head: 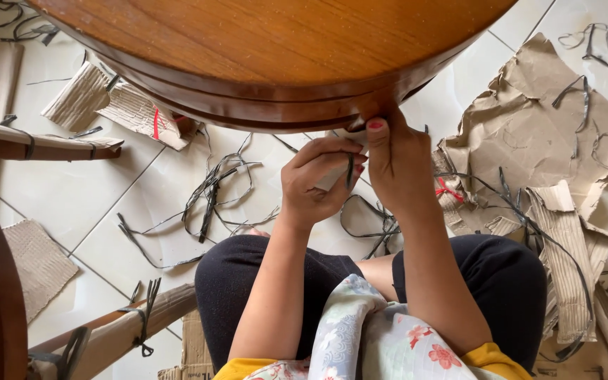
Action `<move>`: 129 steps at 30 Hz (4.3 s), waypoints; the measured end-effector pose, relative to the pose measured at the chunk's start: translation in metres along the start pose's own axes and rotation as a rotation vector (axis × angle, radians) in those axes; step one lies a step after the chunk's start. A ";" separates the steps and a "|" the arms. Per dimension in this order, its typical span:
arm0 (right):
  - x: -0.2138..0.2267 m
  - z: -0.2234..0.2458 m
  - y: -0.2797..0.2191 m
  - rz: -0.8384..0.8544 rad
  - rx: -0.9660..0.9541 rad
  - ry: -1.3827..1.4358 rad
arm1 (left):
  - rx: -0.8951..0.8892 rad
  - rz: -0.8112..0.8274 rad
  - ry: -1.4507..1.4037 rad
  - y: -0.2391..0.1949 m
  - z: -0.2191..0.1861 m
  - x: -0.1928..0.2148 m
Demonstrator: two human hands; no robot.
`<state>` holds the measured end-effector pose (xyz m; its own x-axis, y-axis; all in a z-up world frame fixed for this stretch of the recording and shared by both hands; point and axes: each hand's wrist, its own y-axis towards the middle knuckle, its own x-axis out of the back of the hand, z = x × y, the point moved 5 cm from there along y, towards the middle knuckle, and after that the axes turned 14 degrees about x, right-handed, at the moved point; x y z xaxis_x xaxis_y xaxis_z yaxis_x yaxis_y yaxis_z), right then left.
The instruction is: Wrapping stool legs with protective cardboard and securing them with plastic ties
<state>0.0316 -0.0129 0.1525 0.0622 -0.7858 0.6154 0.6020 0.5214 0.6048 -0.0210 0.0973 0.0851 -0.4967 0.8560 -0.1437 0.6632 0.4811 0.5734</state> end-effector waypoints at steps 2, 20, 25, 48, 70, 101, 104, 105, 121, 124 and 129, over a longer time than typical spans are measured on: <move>0.002 -0.009 -0.011 -0.040 0.015 -0.039 | -0.029 -0.024 0.051 -0.001 -0.001 -0.001; 0.022 0.028 -0.059 -0.169 0.347 -0.161 | -0.212 -0.090 0.326 -0.003 -0.016 -0.006; 0.011 0.041 -0.056 -0.191 0.423 -0.118 | -0.241 -0.091 0.286 0.000 -0.015 -0.006; 0.017 0.010 -0.035 -0.175 0.502 0.144 | -0.210 -0.057 0.287 0.004 0.004 0.008; -0.011 0.029 -0.022 -0.094 0.710 -0.130 | -0.110 -0.072 0.445 0.012 -0.014 0.027; -0.007 0.016 -0.022 -0.034 0.375 0.041 | 0.665 -0.255 -0.451 -0.024 0.034 0.021; -0.003 0.011 -0.026 -0.067 0.426 -0.027 | 0.667 -0.275 -0.552 -0.021 0.036 0.014; -0.002 0.008 -0.028 -0.086 0.449 -0.052 | 0.670 -0.285 -0.580 -0.021 0.036 0.011; -0.012 -0.010 -0.030 -0.149 0.452 -0.159 | 0.704 -0.231 -0.613 -0.022 0.059 0.020; -0.013 -0.008 -0.032 -0.146 0.441 -0.149 | 0.721 -0.213 -0.589 -0.022 0.048 0.019; -0.013 -0.011 -0.038 -0.102 0.380 -0.151 | 0.358 -0.237 -0.413 -0.016 0.036 0.015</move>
<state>0.0165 -0.0258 0.1157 -0.1174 -0.7968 0.5927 0.2609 0.5512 0.7926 -0.0185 0.1098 0.0447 -0.4429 0.6855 -0.5779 0.7439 0.6408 0.1899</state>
